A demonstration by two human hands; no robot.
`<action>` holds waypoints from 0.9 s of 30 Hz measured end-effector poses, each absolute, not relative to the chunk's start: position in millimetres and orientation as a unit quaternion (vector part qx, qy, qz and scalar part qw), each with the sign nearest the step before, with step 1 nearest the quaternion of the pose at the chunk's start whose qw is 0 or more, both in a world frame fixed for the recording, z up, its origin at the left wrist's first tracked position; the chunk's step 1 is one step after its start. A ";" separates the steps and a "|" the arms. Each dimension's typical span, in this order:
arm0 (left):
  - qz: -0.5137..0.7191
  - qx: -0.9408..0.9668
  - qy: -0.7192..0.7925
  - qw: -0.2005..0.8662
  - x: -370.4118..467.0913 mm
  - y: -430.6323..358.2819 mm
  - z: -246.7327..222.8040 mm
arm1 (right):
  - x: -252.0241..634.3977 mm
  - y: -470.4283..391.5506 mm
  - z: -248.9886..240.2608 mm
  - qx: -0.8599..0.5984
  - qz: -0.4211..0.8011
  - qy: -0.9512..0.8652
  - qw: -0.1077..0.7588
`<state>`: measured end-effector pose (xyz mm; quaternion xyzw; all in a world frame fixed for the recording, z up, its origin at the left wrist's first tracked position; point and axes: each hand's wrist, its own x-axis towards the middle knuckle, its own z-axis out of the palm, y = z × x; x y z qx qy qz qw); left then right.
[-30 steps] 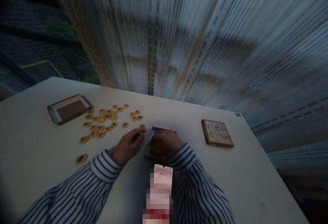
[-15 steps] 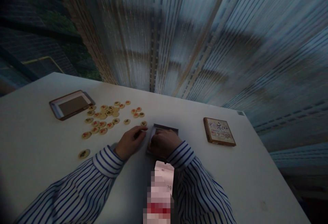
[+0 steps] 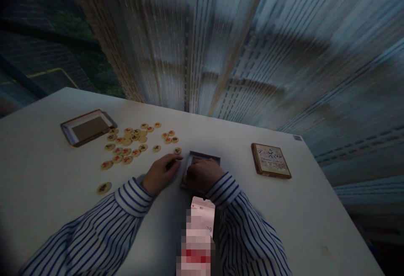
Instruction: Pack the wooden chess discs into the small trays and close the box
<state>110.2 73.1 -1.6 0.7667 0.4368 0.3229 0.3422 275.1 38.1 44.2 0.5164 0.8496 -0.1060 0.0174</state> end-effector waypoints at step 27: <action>0.306 0.794 0.423 0.313 110.3 72.9 -3.8 | 274.9 38.9 54.4 0.533 -0.124 0.835 0.053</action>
